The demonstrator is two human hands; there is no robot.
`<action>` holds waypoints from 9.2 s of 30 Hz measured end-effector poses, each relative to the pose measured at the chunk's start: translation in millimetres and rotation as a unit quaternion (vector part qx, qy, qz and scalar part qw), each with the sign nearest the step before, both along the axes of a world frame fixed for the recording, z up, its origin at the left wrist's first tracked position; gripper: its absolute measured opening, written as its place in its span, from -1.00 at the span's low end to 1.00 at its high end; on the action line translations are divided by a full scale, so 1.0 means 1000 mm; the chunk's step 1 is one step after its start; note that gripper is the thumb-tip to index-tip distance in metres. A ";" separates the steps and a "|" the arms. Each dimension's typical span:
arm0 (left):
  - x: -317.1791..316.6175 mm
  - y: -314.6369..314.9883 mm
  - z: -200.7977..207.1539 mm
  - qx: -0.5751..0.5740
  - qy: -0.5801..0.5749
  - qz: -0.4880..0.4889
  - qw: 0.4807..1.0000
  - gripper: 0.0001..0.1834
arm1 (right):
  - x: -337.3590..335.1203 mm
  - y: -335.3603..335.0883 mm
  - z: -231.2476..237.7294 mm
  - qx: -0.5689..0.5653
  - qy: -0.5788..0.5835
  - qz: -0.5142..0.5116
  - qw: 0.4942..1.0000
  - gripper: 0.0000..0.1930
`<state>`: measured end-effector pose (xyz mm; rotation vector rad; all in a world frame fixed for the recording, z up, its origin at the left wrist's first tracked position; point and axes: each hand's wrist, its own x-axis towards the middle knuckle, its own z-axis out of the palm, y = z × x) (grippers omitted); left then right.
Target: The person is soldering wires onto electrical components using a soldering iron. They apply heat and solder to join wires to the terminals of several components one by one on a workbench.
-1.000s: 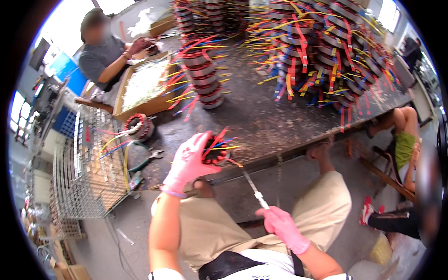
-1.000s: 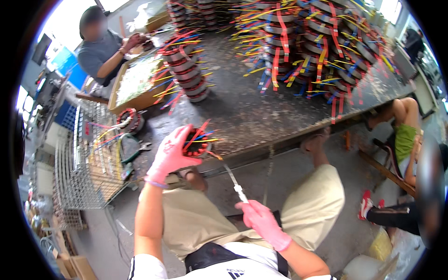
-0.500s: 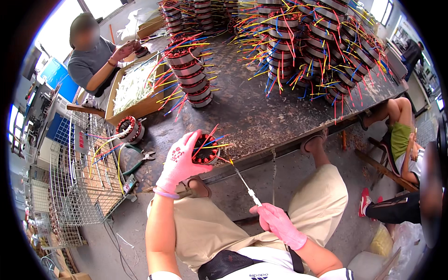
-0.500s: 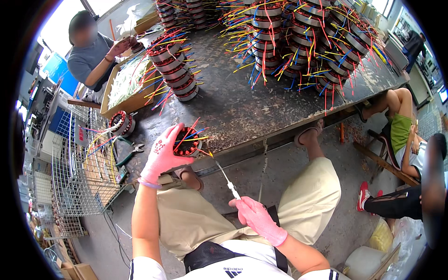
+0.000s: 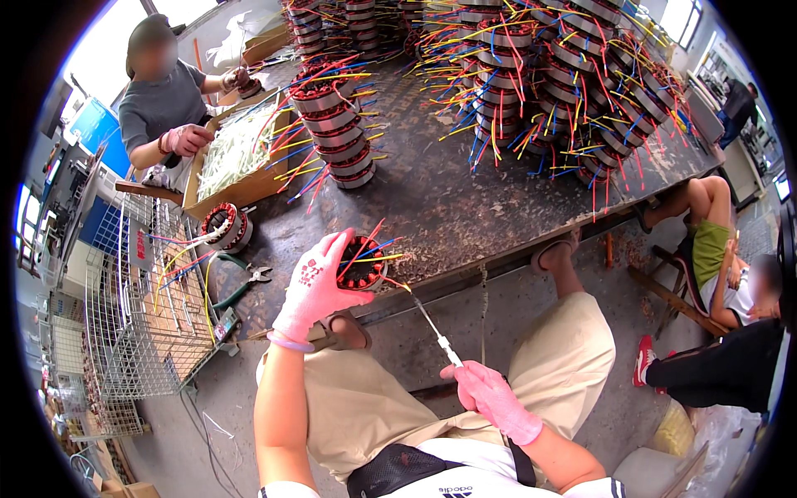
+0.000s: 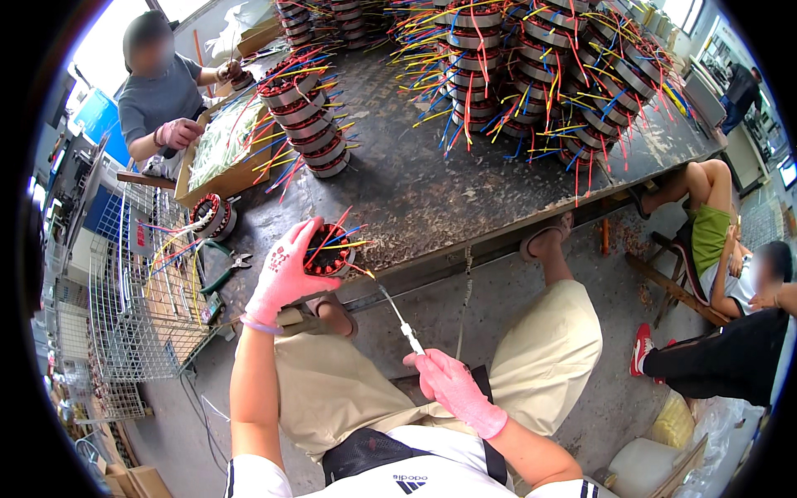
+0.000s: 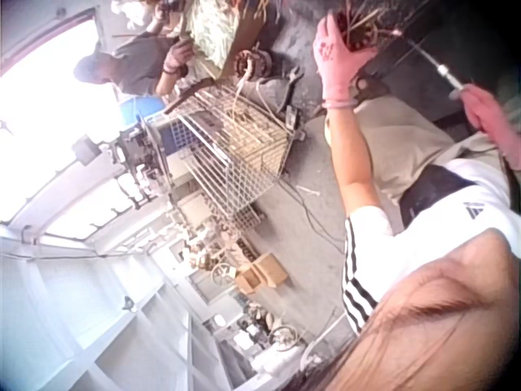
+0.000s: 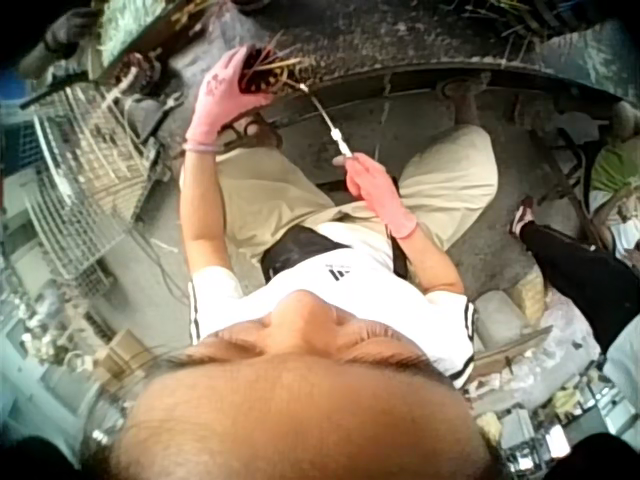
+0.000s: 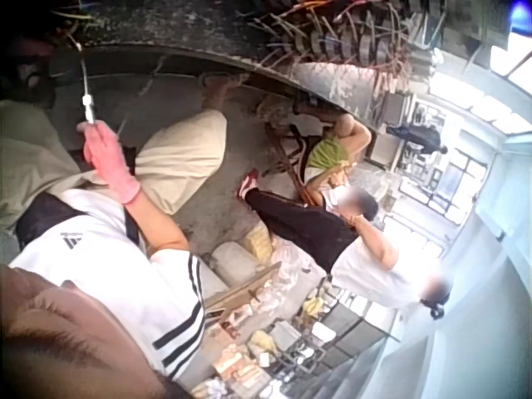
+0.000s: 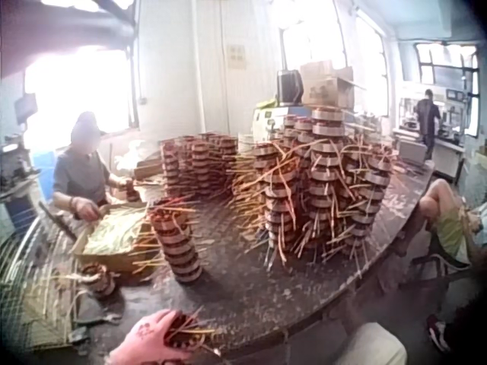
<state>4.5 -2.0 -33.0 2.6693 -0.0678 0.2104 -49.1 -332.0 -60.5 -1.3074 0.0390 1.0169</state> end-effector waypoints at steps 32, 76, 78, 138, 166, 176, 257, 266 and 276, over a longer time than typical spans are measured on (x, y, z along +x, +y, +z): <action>0.000 0.005 -0.005 -0.002 -0.042 -0.023 0.999 0.05 | 0.003 0.001 0.010 0.010 -0.013 0.008 1.000 -0.62; 0.000 0.000 -0.001 -0.004 0.001 -0.004 1.000 0.12 | 0.001 0.003 0.005 -0.026 0.004 0.009 1.000 -0.67; -0.001 0.000 -0.001 -0.004 0.005 -0.002 1.000 0.12 | 0.003 0.003 0.007 -0.033 -0.003 0.016 0.999 -0.67; 0.000 0.001 -0.005 -0.005 -0.012 -0.008 1.000 0.11 | 0.001 0.004 0.001 -0.001 0.012 -0.012 1.000 -0.68; 0.000 -0.004 0.001 -0.005 0.008 0.002 1.000 0.13 | 0.005 0.004 0.017 -0.043 -0.011 0.010 0.999 -0.62; -0.001 -0.002 -0.002 0.001 0.011 0.010 1.000 0.13 | 0.004 0.005 0.018 -0.023 -0.003 -0.002 1.000 -0.62; -0.015 -0.005 0.025 -0.385 0.043 0.024 0.921 -0.17 | 0.007 -0.022 0.030 -0.038 -0.056 -0.109 0.992 -0.61; -0.021 -0.004 0.032 -0.423 0.064 0.029 0.904 -0.20 | 0.006 -0.015 0.043 -0.071 -0.091 -0.085 0.990 -0.57; -0.026 0.000 0.036 -0.475 0.115 0.016 0.872 -0.21 | 0.004 -0.011 0.039 -0.066 -0.100 -0.093 0.988 -0.56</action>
